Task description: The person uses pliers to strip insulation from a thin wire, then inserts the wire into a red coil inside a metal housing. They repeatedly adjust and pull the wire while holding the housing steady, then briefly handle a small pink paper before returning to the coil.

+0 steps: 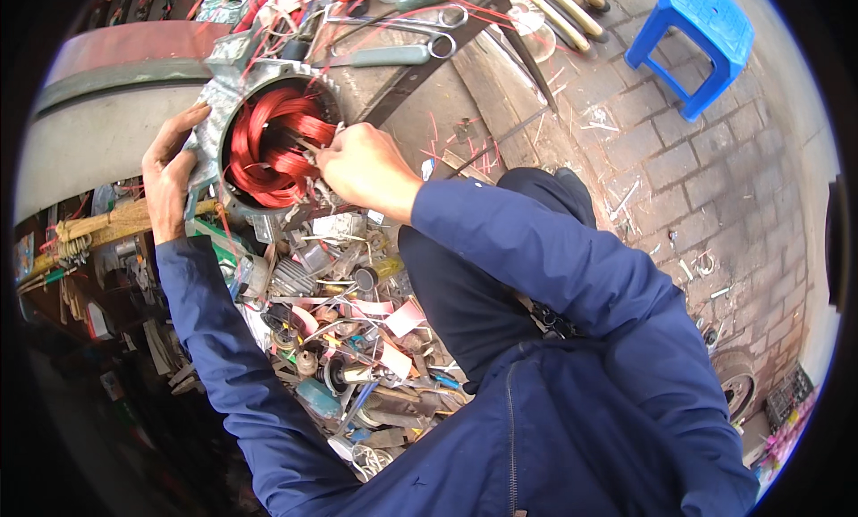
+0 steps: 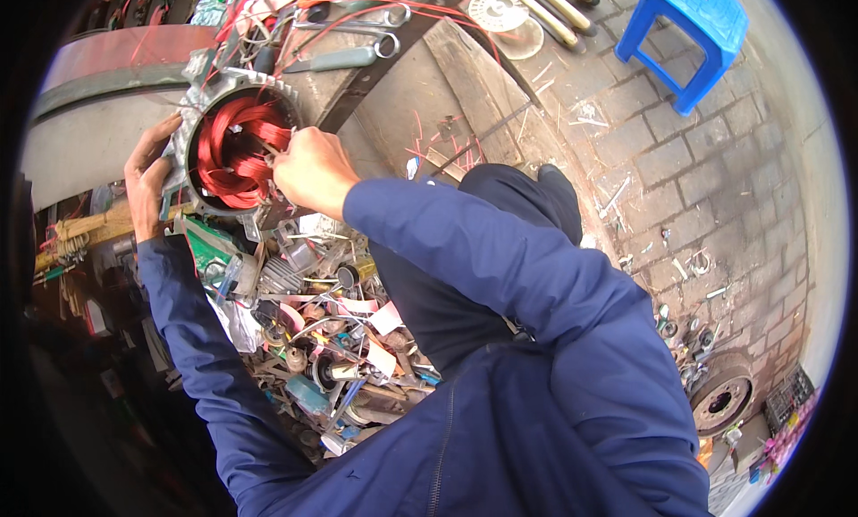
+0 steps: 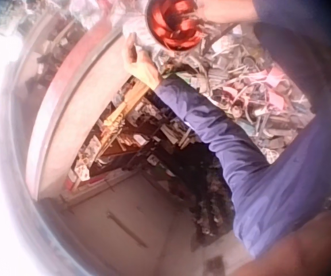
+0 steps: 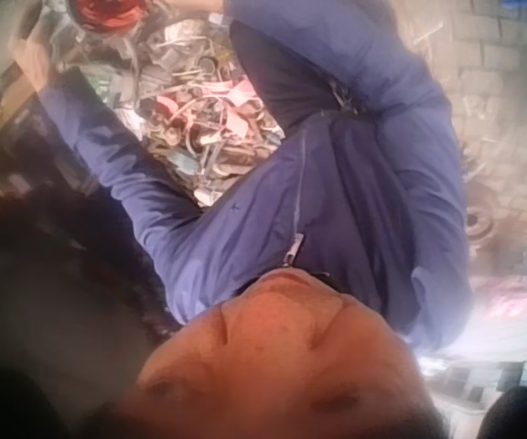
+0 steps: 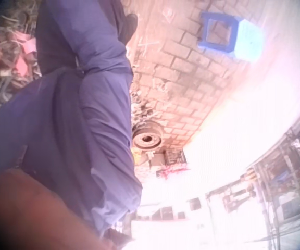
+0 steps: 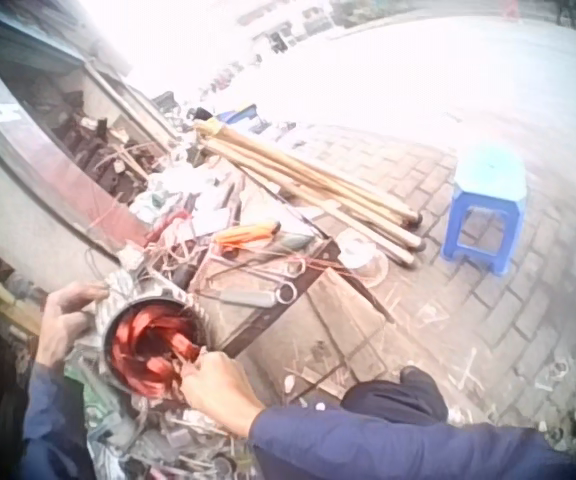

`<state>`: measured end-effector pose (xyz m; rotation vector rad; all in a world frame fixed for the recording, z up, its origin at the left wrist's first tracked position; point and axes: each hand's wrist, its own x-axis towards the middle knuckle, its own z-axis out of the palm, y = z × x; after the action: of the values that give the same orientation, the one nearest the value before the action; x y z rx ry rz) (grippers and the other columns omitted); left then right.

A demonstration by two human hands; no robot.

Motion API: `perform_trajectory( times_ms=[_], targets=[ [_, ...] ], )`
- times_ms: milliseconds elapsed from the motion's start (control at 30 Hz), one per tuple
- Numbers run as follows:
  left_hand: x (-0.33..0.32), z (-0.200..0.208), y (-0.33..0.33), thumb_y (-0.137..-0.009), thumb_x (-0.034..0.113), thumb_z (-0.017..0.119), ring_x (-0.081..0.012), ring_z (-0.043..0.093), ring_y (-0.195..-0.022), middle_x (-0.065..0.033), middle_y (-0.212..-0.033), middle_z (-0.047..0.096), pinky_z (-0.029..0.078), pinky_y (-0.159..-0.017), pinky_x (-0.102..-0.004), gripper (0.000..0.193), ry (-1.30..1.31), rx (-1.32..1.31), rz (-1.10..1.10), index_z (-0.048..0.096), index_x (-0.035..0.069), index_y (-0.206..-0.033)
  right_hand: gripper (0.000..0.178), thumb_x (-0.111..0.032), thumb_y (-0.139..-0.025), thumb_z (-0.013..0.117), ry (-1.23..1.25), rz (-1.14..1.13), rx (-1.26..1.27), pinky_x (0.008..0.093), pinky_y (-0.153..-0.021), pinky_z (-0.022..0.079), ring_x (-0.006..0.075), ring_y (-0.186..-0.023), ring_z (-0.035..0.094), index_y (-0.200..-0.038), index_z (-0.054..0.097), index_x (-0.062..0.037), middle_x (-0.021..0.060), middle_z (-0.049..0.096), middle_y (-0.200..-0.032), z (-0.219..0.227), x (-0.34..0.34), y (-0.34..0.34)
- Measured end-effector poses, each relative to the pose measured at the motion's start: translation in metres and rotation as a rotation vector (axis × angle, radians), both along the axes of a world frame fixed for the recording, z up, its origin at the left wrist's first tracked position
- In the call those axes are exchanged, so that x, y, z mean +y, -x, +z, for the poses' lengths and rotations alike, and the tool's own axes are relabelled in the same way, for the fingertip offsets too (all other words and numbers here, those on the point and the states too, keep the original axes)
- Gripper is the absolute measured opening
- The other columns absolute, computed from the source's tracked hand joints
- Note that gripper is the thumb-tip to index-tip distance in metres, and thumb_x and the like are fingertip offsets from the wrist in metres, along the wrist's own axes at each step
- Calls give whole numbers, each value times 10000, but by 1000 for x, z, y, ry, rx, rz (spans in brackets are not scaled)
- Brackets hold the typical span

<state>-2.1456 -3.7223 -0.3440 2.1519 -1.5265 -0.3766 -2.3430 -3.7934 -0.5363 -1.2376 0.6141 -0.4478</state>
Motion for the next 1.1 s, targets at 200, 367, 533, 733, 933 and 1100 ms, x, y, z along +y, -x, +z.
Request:
perform_trajectory(
  times_ms=[200, 367, 533, 733, 933, 1100],
  targets=[
    [1, -1, 0, -679, -31, 437, -263, 554, -1318, -166, -1307, 657, 339, -1163, -336, 550, 37, -9, -15, 696, -61, -1163, 298, -238, -883, 594, 221, -106, 1, 506, -836, 517, 464, -895, 682, -849, 729, 26, 306, 675, -854, 19, 10, 9],
    [3, -6, -6, -687, -53, 428, -203, 624, -1155, -123, -1184, 710, 431, -1054, -285, 525, 119, 20, -63, 713, -48, -1128, 290, -215, -840, 597, 552, -108, 64, 520, -751, 535, 466, -768, 686, -780, 714, 44, 299, 648, -737, 31, -5, -10],
    [4, -11, -6, -699, -24, 476, -198, 689, -1018, -101, -1017, 760, 510, -962, -304, 441, 259, -135, -77, 761, 17, -1033, 292, -192, -804, 638, 159, -175, 52, 477, -566, 503, 353, -579, 662, -676, 665, 68, 237, 660, -636, 51, -12, -24],
    [6, -9, -2, -672, 4, 509, -307, 693, -1037, -165, -1031, 740, 512, -976, -363, 397, 296, -265, -41, 748, 5, -990, 115, -62, -902, 551, -541, 63, 28, 241, -390, 232, 63, -456, 353, -787, 555, -73, 21, 537, -671, 67, -12, -14],
    [10, -7, 0, -688, 50, 535, -348, 676, -1048, -167, -1053, 730, 513, -956, -390, 380, 275, -269, 13, 758, 34, -995, 98, 40, -859, 496, -902, 93, -104, 217, -381, 220, 55, -462, 320, -814, 512, -45, 20, 490, -698, 61, -23, -27],
    [9, -7, 1, -693, 68, 544, -351, 675, -1044, -160, -1056, 732, 515, -946, -392, 369, 268, -292, 13, 760, 41, -991, 101, -11, -931, 504, -1026, 56, -362, 218, -380, 232, 51, -458, 345, -833, 512, -34, 27, 496, -705, 62, -19, -35]
  ],
)
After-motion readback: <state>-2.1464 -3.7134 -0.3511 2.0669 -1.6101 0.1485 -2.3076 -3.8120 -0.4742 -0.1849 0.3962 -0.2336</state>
